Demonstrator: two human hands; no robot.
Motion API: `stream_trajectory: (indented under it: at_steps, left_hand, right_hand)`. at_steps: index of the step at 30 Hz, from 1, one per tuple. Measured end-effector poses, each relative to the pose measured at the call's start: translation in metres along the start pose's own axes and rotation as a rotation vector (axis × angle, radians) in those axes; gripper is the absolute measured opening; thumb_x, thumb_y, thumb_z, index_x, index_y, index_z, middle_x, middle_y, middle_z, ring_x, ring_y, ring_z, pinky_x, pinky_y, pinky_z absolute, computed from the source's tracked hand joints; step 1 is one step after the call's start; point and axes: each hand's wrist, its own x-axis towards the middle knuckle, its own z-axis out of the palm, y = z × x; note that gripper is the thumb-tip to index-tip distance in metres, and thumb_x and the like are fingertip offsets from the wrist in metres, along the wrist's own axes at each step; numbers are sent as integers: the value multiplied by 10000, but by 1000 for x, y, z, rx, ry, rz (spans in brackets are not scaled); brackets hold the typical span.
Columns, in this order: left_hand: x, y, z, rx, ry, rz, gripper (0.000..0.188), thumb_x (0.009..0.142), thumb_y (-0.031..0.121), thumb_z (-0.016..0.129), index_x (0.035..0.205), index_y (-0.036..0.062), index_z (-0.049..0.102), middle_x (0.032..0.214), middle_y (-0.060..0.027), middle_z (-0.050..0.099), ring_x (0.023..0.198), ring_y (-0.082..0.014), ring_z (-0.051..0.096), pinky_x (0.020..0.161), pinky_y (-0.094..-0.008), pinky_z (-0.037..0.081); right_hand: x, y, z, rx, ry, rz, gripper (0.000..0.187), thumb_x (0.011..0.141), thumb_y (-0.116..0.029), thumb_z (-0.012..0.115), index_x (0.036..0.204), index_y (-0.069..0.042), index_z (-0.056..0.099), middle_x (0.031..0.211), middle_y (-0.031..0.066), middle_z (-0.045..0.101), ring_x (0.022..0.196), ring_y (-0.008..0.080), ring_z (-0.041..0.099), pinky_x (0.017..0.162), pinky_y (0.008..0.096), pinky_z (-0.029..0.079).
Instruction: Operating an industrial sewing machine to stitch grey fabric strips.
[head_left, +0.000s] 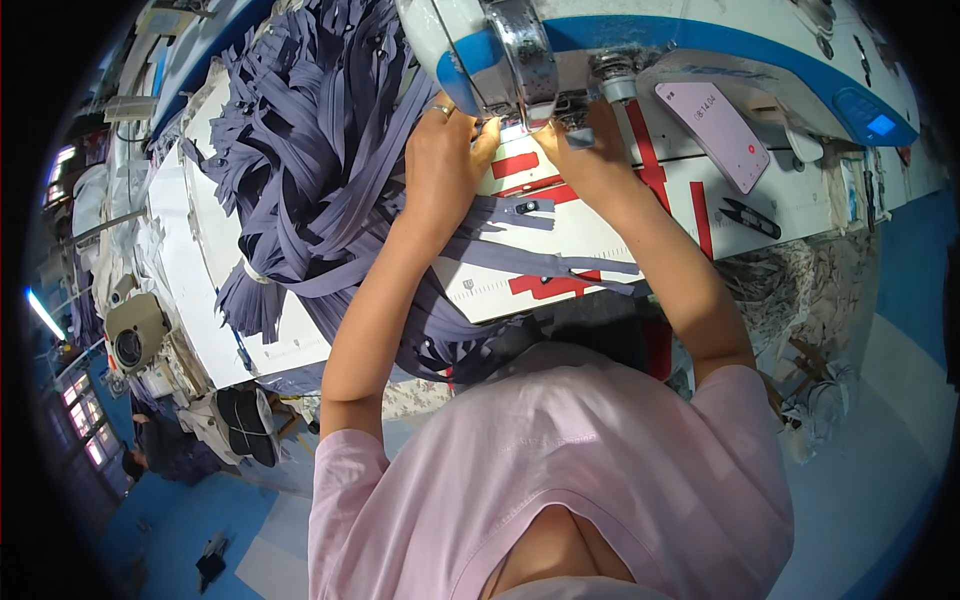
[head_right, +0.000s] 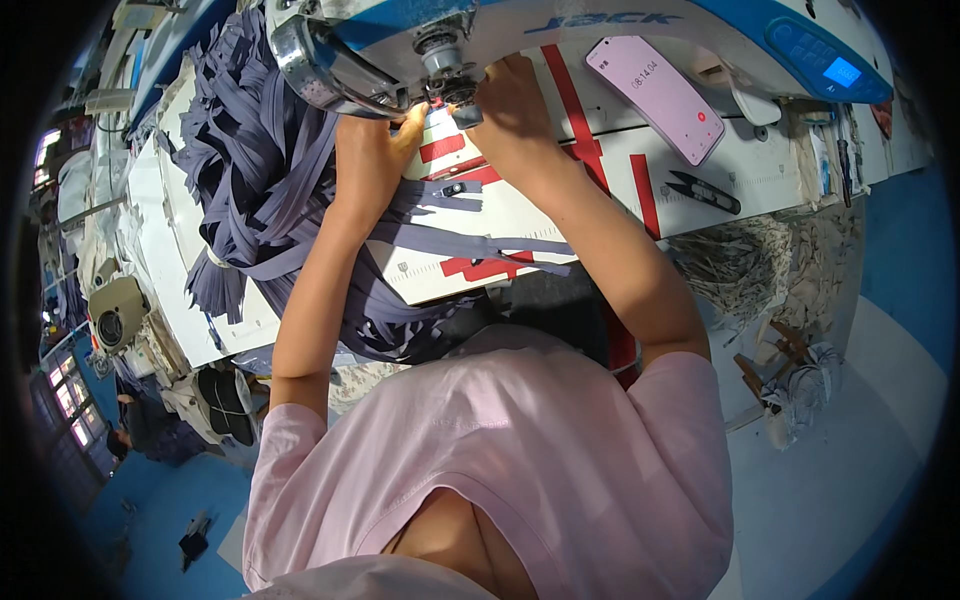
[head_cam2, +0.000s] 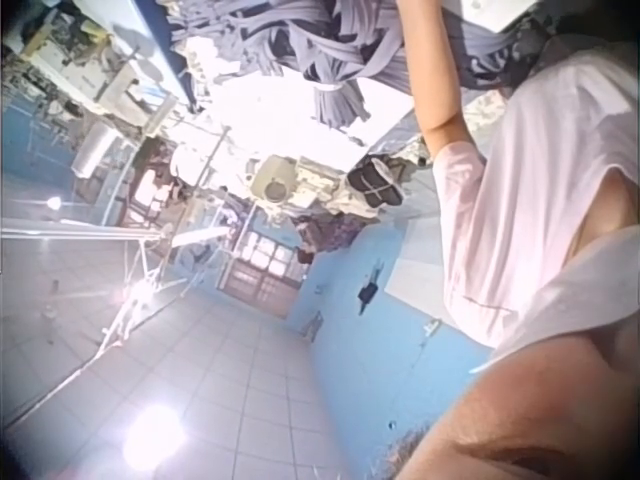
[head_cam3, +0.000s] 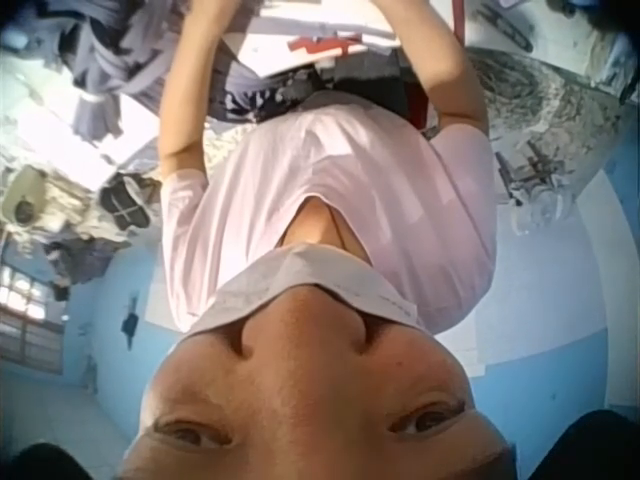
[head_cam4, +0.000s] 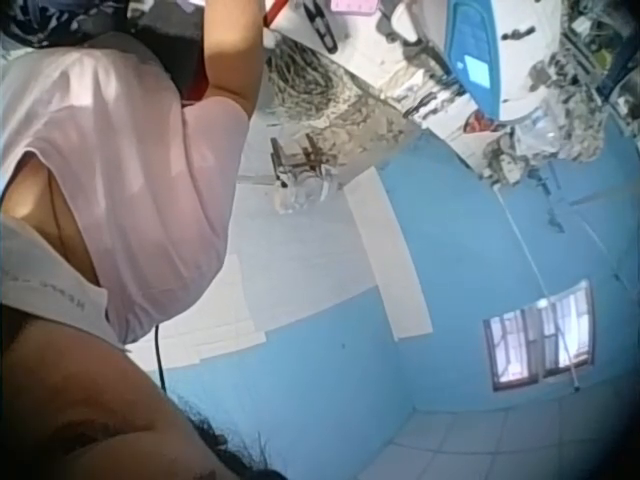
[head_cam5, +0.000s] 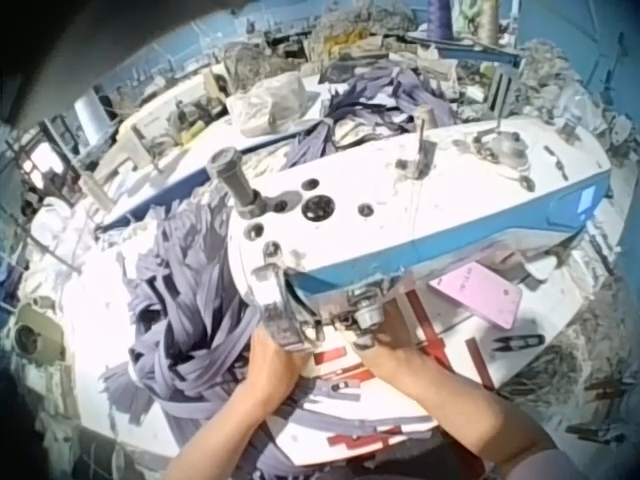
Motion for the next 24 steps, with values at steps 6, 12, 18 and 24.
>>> stream_trajectory:
  at_steps: [6,12,18,24]
  left_hand:
    - [2,1,2,141,20,20,198,844,137,760,926,-3,646,908,-156,641,801,-357,654,652,-450,529]
    - [10,-3,-4,239,-29,48,209,850,183,747,923,16,646,901,-150,658,796,-353,671,626,-452,529]
    - [14,-26,-20,467,14,39,179,866,169,709,974,64,612,866,-141,688,683,-360,706,574,-459,550]
    - [25,-22,-54,289,181,-48,294,847,178,789,1088,75,657,981,-186,663,773,-391,679,653,-480,529]
  right_hand:
    - [3,3,3,18,57,-13,242,791,-92,696,1023,-24,710,1157,167,631,1118,363,556,970,474,459]
    - [6,-7,-16,39,122,-39,228,819,-103,658,1028,-19,686,1119,160,634,1112,355,577,972,454,478]
    - [-31,-34,-59,131,-351,143,241,871,-174,747,1060,-44,674,1134,105,594,1114,323,551,966,427,468]
    - [-53,-54,-60,82,-185,-13,212,805,-90,794,981,-43,686,1073,68,598,1020,266,556,898,408,464]
